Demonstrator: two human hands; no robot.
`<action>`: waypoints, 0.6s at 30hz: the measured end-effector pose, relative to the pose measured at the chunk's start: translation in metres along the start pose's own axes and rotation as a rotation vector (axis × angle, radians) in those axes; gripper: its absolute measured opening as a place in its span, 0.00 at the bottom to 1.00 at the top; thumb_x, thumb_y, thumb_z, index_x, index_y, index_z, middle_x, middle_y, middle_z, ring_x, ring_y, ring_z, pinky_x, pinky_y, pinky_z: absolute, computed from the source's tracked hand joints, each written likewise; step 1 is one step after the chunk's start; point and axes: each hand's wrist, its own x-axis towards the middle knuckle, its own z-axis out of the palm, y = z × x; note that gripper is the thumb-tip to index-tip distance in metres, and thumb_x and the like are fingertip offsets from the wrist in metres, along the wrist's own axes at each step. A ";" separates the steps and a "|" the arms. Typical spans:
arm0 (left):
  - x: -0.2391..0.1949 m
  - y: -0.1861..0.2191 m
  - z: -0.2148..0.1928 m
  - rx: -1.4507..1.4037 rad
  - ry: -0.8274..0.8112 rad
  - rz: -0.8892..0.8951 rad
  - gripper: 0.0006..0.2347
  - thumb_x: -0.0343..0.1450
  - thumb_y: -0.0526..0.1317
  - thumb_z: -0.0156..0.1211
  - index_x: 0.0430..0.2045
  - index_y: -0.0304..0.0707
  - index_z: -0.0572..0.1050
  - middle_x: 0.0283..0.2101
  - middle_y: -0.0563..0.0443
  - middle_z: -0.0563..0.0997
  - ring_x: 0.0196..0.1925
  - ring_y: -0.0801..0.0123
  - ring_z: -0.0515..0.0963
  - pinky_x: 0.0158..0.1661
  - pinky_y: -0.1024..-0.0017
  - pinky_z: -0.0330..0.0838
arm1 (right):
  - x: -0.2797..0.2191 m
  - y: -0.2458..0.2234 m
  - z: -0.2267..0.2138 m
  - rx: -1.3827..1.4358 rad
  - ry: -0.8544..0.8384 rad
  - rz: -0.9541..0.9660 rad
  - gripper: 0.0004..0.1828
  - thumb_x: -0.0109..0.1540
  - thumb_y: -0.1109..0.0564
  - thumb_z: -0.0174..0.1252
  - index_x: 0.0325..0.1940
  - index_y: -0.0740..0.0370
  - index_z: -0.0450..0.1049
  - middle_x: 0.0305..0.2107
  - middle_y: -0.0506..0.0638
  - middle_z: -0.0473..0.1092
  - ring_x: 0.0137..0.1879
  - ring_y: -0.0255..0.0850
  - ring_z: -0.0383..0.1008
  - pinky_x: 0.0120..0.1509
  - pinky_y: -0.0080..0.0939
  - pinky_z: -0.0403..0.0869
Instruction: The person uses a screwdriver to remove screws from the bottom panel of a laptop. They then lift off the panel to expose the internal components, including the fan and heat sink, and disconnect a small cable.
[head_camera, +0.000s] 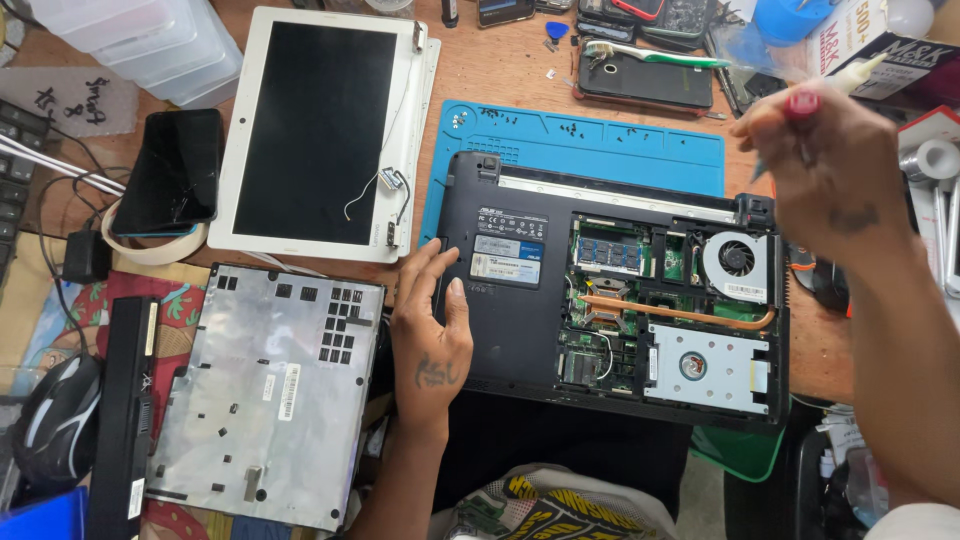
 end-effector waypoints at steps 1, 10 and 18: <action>-0.001 0.000 0.001 0.004 0.005 0.013 0.14 0.75 0.36 0.49 0.51 0.28 0.77 0.62 0.38 0.75 0.67 0.50 0.73 0.65 0.58 0.66 | -0.004 -0.013 0.002 -0.005 -0.008 -0.081 0.10 0.76 0.59 0.53 0.42 0.67 0.73 0.40 0.57 0.74 0.46 0.42 0.76 0.49 0.42 0.74; -0.003 -0.006 0.004 0.015 0.016 0.020 0.14 0.74 0.34 0.49 0.51 0.28 0.77 0.62 0.39 0.75 0.66 0.51 0.73 0.64 0.59 0.66 | -0.052 -0.074 0.044 0.171 -0.189 -0.198 0.10 0.65 0.62 0.59 0.50 0.65 0.71 0.40 0.59 0.76 0.45 0.42 0.82 0.46 0.38 0.82; -0.004 -0.010 0.005 -0.002 0.021 0.025 0.14 0.74 0.34 0.48 0.51 0.29 0.77 0.61 0.39 0.74 0.65 0.51 0.73 0.64 0.59 0.67 | -0.065 -0.072 0.074 0.161 -0.234 -0.250 0.29 0.64 0.61 0.63 0.67 0.63 0.59 0.37 0.56 0.77 0.43 0.42 0.83 0.46 0.40 0.83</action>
